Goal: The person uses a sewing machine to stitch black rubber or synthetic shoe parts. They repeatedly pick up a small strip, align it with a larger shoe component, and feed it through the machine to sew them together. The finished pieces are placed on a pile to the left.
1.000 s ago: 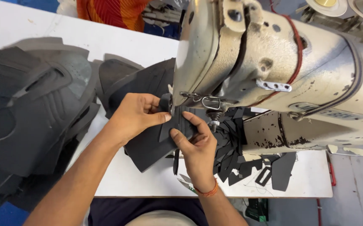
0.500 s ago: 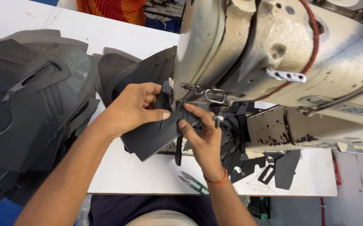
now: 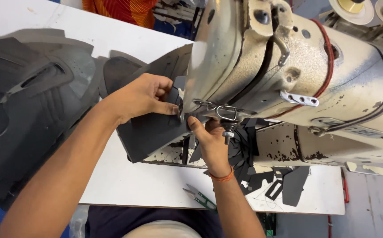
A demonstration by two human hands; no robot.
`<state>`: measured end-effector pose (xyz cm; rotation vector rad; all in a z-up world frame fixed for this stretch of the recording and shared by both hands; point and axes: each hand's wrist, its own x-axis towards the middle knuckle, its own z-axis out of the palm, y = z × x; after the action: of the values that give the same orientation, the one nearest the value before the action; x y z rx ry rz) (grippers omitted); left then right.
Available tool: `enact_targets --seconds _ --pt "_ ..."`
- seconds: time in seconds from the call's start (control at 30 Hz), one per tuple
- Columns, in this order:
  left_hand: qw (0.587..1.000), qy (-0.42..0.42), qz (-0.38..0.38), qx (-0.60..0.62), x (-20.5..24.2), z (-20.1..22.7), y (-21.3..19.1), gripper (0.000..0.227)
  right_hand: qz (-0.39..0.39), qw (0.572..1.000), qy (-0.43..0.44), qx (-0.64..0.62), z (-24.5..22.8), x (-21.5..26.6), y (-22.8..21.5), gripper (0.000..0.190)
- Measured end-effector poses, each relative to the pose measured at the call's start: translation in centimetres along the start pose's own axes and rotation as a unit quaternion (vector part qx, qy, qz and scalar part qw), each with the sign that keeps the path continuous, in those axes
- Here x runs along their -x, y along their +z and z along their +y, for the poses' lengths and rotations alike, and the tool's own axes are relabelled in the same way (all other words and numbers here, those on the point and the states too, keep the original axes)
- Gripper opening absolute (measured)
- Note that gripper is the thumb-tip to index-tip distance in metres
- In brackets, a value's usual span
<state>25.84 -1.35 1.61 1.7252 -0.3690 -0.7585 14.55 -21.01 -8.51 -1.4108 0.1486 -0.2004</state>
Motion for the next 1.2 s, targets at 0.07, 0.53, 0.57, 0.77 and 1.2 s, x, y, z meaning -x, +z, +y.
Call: enact_targets --seconds 0.07,0.53,0.57,0.77,1.2 --pt "1.0 -0.004 -0.025 0.004 -0.1 0.2 -0.4 0.03 -0.009 0.999 -0.009 -0.029 1.0 0.0 -0.3 0.027" --pt "0.997 0.025 -0.073 -0.016 -0.3 -0.1 -0.9 0.027 0.038 0.994 -0.067 0.075 1.8 1.6 0.5 0.018" --pt "0.995 0.039 -0.089 -0.015 -0.7 -0.5 -1.0 0.025 0.038 0.995 -0.092 0.032 1.2 1.6 1.1 0.019" --pt "0.993 0.029 -0.116 0.017 -0.5 -0.1 -1.0 0.024 0.02 0.992 -0.127 -0.014 -0.2 1.5 1.3 0.025" --pt "0.941 0.081 0.254 0.211 5.5 -3.7 7.7 0.018 0.042 0.971 -0.015 0.236 -4.8 8.7 4.1 0.055"
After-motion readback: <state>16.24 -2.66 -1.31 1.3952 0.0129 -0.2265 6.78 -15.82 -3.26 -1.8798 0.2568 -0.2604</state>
